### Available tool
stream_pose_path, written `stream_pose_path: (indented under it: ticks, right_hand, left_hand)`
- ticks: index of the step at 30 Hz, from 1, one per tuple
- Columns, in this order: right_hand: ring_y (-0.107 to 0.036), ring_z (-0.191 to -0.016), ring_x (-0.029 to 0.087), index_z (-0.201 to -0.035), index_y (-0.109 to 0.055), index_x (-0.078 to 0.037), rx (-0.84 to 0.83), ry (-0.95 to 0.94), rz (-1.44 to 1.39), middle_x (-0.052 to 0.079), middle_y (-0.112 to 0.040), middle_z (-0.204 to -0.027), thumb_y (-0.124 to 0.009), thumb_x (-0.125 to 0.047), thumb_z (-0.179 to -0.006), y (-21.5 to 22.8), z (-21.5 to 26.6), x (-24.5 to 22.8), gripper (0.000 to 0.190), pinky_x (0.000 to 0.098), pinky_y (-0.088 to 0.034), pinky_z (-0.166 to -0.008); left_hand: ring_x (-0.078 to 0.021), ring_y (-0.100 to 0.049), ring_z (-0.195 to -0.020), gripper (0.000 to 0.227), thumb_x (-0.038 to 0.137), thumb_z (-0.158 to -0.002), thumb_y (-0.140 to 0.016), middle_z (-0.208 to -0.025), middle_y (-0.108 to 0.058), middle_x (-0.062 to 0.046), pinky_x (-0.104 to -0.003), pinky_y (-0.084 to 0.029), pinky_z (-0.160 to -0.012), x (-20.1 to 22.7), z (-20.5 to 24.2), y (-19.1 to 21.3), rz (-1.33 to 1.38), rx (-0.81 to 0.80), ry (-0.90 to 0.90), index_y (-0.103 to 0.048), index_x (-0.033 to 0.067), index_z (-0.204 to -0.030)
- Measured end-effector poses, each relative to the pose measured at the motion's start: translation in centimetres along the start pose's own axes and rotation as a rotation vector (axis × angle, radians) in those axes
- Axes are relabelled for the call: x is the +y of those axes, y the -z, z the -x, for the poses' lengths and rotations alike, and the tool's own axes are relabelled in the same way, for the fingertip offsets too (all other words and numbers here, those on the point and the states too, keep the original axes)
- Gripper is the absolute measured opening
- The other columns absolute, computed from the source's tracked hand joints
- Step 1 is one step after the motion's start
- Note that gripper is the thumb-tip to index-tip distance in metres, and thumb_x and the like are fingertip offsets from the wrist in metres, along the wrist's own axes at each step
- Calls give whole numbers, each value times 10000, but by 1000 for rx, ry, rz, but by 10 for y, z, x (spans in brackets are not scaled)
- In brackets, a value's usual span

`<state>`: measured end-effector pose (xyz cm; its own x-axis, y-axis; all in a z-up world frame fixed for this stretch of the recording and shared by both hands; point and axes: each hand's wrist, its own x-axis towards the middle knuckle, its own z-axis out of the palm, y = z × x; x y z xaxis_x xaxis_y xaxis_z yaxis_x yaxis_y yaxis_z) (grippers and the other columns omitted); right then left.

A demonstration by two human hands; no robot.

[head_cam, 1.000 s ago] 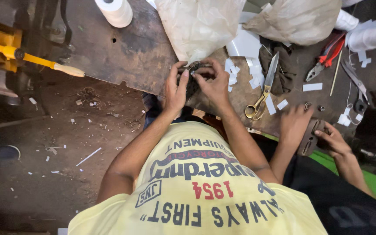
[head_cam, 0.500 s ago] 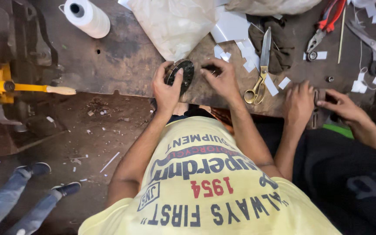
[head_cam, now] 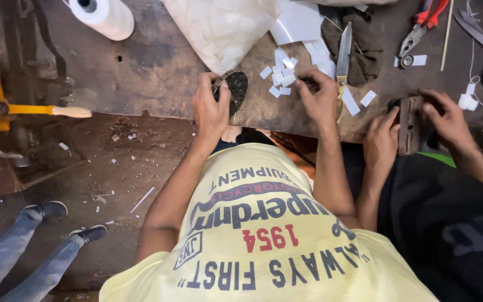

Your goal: The person inserts small white plastic pieces into slots on a black circular motor component using brass-handled shears to trim excess material. The person repeatedly picks up pieces, places them into the component, and trims them flush.

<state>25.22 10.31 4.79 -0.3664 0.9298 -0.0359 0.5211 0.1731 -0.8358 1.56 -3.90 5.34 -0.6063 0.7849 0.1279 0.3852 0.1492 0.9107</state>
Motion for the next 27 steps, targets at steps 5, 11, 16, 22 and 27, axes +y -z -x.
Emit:
stream_pose_path:
  ticks: [5,11,16,22,27]
  right_hand:
    - [-720,-905,319,-1046,-740,-8,-41,240,272,171,-740,-1010,-784,-26,-846,-14,13,-12,205,392,-563,-796]
    - [-660,-966,420,-1051,-705,-6,-22,226,415,207,-705,-997,-764,20,-804,-29,15,-23,255,497,-511,-858]
    - [-656,-942,418,-1035,-692,-16,-81,104,552,207,-701,-966,-750,34,-765,-30,10,-27,281,519,-495,-826]
    - [-677,-947,418,-988,-677,3,-97,109,694,225,-713,-962,-714,62,-728,-33,8,-28,269,538,-510,-848]
    - [-680,-906,403,-1049,-714,-5,-193,57,541,219,-722,-948,-774,0,-769,-15,3,-19,286,516,-530,-778]
  left_hand:
    - [-366,-686,-874,185,138,-1003,-599,-936,-674,-196,-457,-517,-776,-3,0,0,22,6,-8,-557,4,-1123]
    - [-328,-678,-999,261,114,-1026,-568,-1073,-658,-206,-427,-515,-887,-3,-1,4,115,-39,-16,-516,-18,-1246]
    - [-290,-627,-1158,397,116,-1031,-528,-1257,-608,-194,-406,-517,-1012,-3,-5,9,257,-105,20,-469,-21,-1399]
    - [-294,-603,-1232,361,128,-1044,-540,-1297,-583,-200,-413,-506,-1052,-1,-11,11,219,-116,-24,-496,-11,-1374]
    - [-297,-594,-1163,374,169,-992,-618,-1267,-602,-190,-435,-489,-1015,17,-13,15,69,-124,-50,-554,-6,-1316]
